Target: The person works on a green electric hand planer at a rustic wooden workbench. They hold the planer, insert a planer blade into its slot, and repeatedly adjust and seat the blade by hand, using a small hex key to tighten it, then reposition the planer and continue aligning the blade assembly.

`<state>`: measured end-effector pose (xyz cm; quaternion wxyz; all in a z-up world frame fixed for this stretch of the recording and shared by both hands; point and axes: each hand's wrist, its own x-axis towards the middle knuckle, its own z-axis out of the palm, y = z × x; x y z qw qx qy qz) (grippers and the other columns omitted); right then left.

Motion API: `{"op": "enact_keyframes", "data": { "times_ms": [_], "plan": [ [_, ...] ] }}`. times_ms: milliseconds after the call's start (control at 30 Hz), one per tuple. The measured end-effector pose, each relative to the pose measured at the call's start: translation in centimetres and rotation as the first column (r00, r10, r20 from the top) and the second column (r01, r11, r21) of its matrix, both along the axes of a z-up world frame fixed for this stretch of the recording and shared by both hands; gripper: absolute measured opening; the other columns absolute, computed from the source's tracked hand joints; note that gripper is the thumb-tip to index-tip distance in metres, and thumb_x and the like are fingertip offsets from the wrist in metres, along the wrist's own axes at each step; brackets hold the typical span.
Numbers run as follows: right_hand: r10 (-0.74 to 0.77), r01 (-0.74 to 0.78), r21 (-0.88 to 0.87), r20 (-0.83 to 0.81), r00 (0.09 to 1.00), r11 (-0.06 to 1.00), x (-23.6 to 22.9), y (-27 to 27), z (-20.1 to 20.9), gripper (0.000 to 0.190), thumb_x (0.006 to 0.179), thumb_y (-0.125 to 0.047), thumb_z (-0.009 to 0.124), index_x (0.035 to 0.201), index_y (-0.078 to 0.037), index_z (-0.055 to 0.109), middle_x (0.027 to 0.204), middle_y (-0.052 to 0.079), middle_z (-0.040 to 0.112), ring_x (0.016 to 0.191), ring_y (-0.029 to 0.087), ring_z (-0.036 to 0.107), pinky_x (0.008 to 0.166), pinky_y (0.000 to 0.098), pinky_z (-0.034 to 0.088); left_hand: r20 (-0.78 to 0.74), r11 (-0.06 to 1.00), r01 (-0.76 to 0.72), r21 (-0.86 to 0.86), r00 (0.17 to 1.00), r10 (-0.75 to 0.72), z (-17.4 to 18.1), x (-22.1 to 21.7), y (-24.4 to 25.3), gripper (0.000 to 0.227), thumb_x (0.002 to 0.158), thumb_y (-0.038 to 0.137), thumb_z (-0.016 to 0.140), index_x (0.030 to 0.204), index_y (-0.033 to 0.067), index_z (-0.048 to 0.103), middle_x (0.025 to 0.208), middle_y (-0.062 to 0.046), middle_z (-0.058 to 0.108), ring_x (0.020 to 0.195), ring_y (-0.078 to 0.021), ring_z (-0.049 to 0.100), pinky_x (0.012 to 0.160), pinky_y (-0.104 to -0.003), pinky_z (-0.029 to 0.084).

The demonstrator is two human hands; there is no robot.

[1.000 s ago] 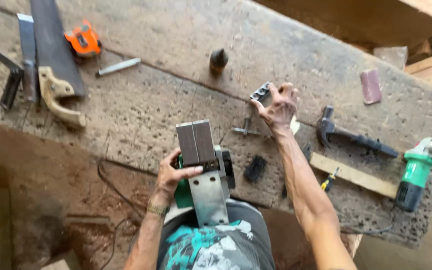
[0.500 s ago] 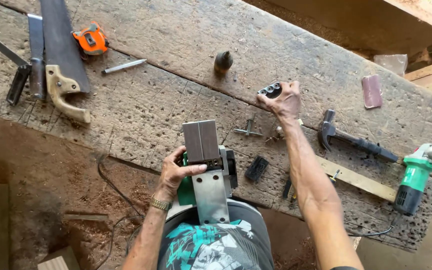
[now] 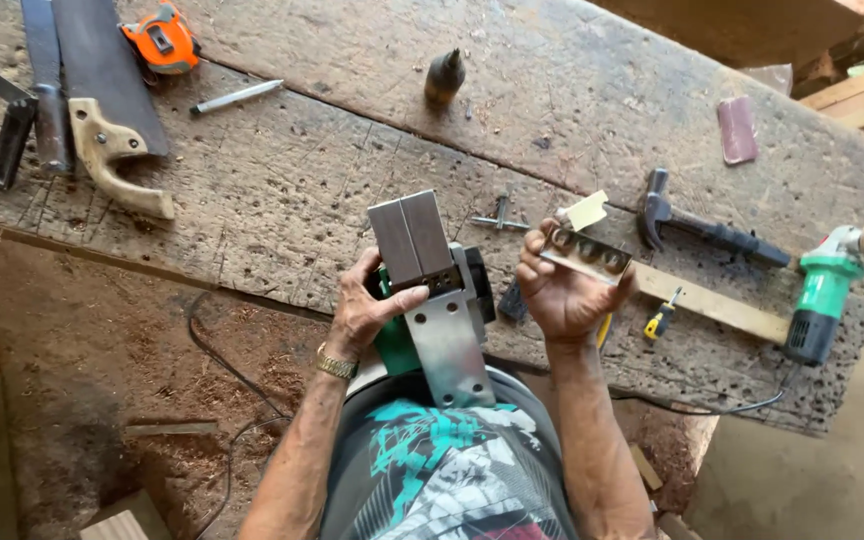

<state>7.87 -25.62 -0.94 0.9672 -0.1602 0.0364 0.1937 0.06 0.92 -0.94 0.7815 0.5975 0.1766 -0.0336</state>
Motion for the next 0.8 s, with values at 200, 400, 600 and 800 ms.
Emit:
{"op": "enact_keyframes", "data": {
  "times_ms": [200, 400, 600, 800],
  "plan": [
    [0.014, -0.006, -0.145, 0.056, 0.998, 0.989, -4.4, 1.7, 1.6, 0.110, 0.069, -0.061, 0.081, 0.144, 0.010, 0.042, 0.123, 0.026, 0.053, 0.092, 0.021, 0.057, 0.090, 0.0412, 0.053, 0.122, 0.994, -0.050, 0.094, 0.992, 0.038, -2.1, -0.3, 0.0, 0.045, 0.070, 0.019, 0.093, 0.108, 0.0082, 0.071, 0.098, -0.007, 0.067, 0.095, -0.0186, 0.063, 0.091, -0.044, 0.053],
    [-0.076, 0.104, -0.830, 0.075, 0.994, 0.548, -6.9, 3.6, 3.7, 0.058, 0.076, -0.007, 0.067, 0.132, 0.003, 0.054, 0.107, 0.016, 0.054, 0.079, 0.025, 0.064, 0.069, 0.0360, 0.062, 0.128, 0.984, -0.082, 0.156, 0.990, 0.063, -1.6, -0.4, -0.5, 0.045, 0.069, 0.024, 0.094, 0.106, 0.0092, 0.072, 0.098, -0.006, 0.069, 0.095, -0.0189, 0.065, 0.093, -0.048, 0.051],
    [0.183, 0.520, -0.847, 0.532, 0.827, 0.111, -8.4, 6.4, 3.3, 0.083, 0.061, -0.017, 0.094, 0.132, 0.006, 0.058, 0.114, 0.014, 0.055, 0.072, 0.019, 0.064, 0.059, 0.0306, 0.057, 0.151, 0.986, -0.062, 0.157, 0.988, 0.039, -1.1, 0.3, 0.0, 0.046, 0.068, 0.025, 0.094, 0.105, 0.0097, 0.074, 0.095, -0.007, 0.069, 0.092, -0.0179, 0.065, 0.086, -0.043, 0.055],
    [0.220, 0.598, -0.783, 0.561, 0.798, -0.172, -8.1, 8.8, 3.8, 0.087, 0.055, -0.029, 0.100, 0.126, 0.003, 0.062, 0.113, 0.014, 0.058, 0.071, 0.024, 0.064, 0.056, 0.0320, 0.054, 0.136, 0.988, -0.051, 0.149, 0.990, 0.030, -0.5, 0.5, -0.1, 0.045, 0.068, 0.029, 0.094, 0.103, 0.0095, 0.074, 0.092, -0.008, 0.069, 0.088, -0.0160, 0.064, 0.083, -0.040, 0.056]
  ]
}}
